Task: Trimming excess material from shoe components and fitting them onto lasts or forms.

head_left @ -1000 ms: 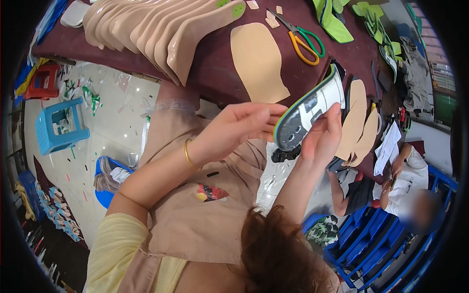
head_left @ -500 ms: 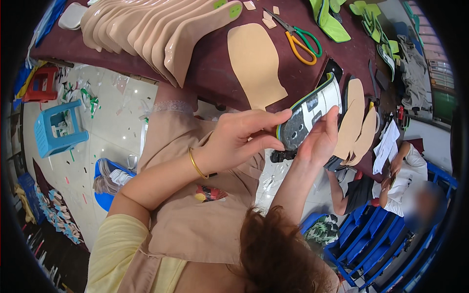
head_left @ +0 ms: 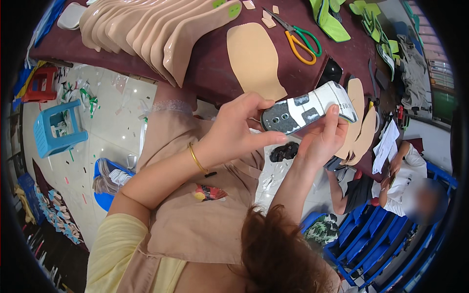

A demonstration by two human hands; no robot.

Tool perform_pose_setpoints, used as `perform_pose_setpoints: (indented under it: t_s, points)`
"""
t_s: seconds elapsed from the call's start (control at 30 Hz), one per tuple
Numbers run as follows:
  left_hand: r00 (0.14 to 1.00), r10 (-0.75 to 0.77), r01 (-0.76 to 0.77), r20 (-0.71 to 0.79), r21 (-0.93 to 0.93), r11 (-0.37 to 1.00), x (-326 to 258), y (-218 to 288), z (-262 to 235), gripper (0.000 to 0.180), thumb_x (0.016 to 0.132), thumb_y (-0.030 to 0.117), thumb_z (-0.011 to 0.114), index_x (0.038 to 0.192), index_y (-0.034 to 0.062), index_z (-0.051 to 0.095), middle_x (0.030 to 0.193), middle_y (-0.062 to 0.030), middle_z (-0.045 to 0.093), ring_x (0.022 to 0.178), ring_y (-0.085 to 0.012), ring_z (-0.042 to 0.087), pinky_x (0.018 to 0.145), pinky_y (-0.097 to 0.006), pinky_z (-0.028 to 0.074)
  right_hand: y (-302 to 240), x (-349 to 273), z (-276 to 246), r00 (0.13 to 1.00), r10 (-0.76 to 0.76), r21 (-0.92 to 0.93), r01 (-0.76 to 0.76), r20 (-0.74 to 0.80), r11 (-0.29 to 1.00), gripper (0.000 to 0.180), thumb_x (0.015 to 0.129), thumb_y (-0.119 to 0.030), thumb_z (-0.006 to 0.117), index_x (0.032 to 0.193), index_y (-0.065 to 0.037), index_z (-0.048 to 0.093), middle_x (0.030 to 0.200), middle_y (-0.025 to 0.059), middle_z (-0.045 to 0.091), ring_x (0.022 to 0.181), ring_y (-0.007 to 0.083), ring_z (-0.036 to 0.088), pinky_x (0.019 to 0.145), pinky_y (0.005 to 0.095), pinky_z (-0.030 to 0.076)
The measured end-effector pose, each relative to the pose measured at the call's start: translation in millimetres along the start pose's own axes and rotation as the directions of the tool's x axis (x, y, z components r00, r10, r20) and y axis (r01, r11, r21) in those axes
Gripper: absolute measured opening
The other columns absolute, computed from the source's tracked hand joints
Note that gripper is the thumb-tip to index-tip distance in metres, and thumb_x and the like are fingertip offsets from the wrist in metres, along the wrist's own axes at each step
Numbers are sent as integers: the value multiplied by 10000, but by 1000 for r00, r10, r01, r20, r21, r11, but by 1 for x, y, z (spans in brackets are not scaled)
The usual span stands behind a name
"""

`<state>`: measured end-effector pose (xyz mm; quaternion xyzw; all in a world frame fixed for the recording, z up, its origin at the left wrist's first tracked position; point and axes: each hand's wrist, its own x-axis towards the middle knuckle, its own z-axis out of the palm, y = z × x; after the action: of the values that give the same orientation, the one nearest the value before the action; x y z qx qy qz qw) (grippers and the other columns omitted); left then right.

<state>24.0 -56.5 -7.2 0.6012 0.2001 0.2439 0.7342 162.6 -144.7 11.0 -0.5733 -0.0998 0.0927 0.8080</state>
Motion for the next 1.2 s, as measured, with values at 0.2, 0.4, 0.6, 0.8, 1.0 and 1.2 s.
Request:
perform_pose_setpoints:
  t_s: [0.2,0.4,0.6,0.8,1.0,1.2]
  points:
    - [944,-303,323,135,-174,930,6,5,-17,450,752,18,728,1147,-43,521,959,-97,648,857,-107,617,726,-240,511,-1,-4,-1,997,-68,-106,72,38,992,168,879,-99,604,955,17,509,977,131,606,874,178,605,796,298,505]
    - [858,-471,497,206,-105,861,5,6,-30,383,803,128,705,1127,-43,592,914,-88,666,771,-82,621,660,-211,492,3,-3,-8,997,-60,-175,68,52,982,160,864,-70,620,952,10,513,971,120,609,847,143,595,738,271,503]
    - [980,161,-201,120,541,817,0,-10,-29,80,823,44,642,876,-16,639,740,-40,636,591,-92,565,543,-227,459,11,0,-16,996,-20,-240,40,88,970,148,862,-80,627,926,-4,517,960,106,609,837,123,585,737,242,485]
    - [996,-42,-20,81,642,767,-1,1,-43,243,862,248,594,746,34,608,713,-130,582,530,-303,564,508,-372,456,-1,4,-18,987,-4,-124,24,158,992,217,870,-83,605,1037,22,514,1036,134,606,925,153,587,835,279,464]
    - [942,312,2,-119,936,352,57,-14,-52,305,883,298,551,844,-4,548,831,-142,517,798,-320,537,654,-390,455,-22,0,-27,930,51,224,-140,363,965,371,895,-88,524,1241,7,428,1178,127,550,1057,215,560,927,351,429]
    - [862,340,319,-375,924,211,115,-53,-49,362,769,302,690,902,4,533,876,-136,526,919,-321,507,680,-348,474,-31,-15,-22,934,193,515,-329,301,791,343,943,-213,445,1233,-31,465,1125,98,569,1009,211,544,916,378,400]
